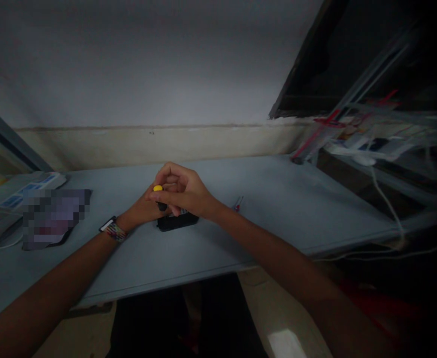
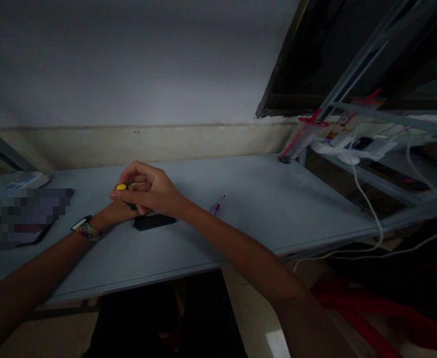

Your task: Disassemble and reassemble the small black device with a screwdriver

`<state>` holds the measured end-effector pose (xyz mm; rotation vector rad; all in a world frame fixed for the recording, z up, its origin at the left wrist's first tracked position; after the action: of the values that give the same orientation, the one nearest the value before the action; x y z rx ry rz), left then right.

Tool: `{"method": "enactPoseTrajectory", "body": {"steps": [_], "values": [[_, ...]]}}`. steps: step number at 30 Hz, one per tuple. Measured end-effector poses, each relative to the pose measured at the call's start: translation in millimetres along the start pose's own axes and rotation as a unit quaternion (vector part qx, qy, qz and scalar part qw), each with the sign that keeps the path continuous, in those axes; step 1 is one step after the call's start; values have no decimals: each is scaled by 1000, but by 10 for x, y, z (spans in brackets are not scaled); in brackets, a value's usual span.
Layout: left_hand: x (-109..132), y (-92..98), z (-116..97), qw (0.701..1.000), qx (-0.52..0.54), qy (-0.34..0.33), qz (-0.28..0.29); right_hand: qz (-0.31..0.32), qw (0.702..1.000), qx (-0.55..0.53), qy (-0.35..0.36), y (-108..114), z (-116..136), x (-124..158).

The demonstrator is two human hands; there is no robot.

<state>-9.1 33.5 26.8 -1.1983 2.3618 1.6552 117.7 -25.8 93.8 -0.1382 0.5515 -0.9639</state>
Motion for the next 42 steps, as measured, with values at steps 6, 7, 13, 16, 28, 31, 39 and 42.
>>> {"method": "enactPoseTrajectory", "body": {"steps": [6, 7, 13, 16, 28, 31, 39, 42], "values": [[33, -21, 10, 1000, 7, 2, 13, 34, 999, 24, -17, 23, 16, 30], [32, -19, -7, 1000, 26, -2, 17, 24, 999, 28, -10, 37, 18, 28], [6, 22, -56, 999, 32, -10, 4, -1, 1000, 12, 15, 35, -19, -24], [11, -2, 8, 1000, 21, 16, 11, -26, 1000, 7, 9, 37, -48, -45], [6, -20, -23, 998, 58, 39, 7, -22, 998, 36, 37, 29, 22, -69], [-8, -3, -49, 997, 67, 31, 5, -39, 998, 23, 37, 63, -12, -95], [39, -62, 77, 999, 42, 25, 10, 20, 1000, 18, -16, 47, 2, -61], [34, -68, 73, 997, 66, 28, 7, 0, 999, 40, 3, 63, 19, -71]]}}
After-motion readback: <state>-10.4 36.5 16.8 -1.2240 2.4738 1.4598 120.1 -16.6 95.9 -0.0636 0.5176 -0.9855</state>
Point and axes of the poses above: each hand's wrist, its own x-axis away from the middle knuckle, its own y-axis out of the back of the hand, z = x × y, the point moved 4 cm from there along -x, towards the middle knuckle, and after that the axes turned 14 degrees about -x, right-handed, at the moved point
